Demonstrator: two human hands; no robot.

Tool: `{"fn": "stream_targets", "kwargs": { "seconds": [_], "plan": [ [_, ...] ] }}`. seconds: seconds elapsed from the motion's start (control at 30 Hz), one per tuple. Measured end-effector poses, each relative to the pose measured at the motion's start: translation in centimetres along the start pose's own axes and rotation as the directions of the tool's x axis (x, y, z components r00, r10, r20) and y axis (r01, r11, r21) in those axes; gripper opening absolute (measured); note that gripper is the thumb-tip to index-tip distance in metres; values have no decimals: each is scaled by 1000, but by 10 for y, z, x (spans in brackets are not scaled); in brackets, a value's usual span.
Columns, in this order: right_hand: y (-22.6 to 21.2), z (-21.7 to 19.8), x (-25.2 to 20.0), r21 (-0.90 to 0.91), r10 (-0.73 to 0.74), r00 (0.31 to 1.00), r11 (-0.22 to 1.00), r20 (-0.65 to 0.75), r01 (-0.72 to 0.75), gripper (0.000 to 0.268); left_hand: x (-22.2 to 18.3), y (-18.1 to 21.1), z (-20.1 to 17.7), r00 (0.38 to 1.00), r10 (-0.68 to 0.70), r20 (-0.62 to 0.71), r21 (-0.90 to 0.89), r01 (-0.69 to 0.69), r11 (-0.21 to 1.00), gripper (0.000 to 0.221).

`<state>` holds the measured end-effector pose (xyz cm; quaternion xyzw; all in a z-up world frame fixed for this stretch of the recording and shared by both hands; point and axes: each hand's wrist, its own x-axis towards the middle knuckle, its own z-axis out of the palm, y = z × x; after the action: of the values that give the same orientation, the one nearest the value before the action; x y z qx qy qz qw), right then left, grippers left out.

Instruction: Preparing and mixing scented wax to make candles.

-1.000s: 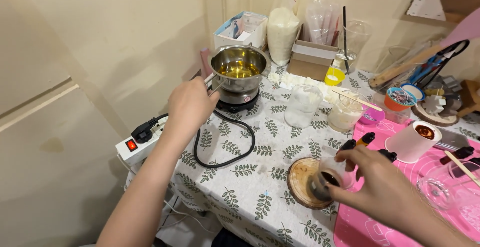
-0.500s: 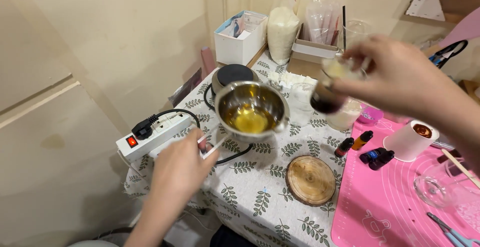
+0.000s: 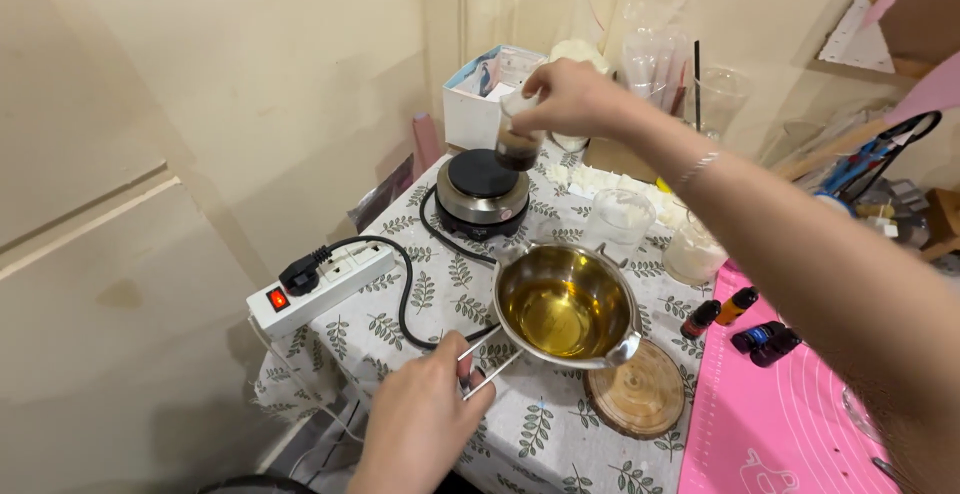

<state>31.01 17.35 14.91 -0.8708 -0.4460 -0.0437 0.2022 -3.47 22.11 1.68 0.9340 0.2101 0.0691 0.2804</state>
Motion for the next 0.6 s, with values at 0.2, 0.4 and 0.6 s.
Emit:
{"fn": "stream_targets", "kwargs": {
  "seconds": [0.2, 0.4, 0.6],
  "plan": [
    [-8, 32, 32, -143, 99, 991, 986, 94, -85, 75, 6, -5, 12, 999, -17, 36, -22, 17, 1000, 29],
    [-8, 54, 44, -205, 120, 986, 974, 117, -95, 77, 10, -8, 15, 996, -36, 84, -19, 37, 999, 31],
    [-11, 64, 47, -206, 69, 993, 977, 99, -47, 76, 11, -11, 18, 996, -33, 86, -24, 35, 999, 30]
  ]
}}
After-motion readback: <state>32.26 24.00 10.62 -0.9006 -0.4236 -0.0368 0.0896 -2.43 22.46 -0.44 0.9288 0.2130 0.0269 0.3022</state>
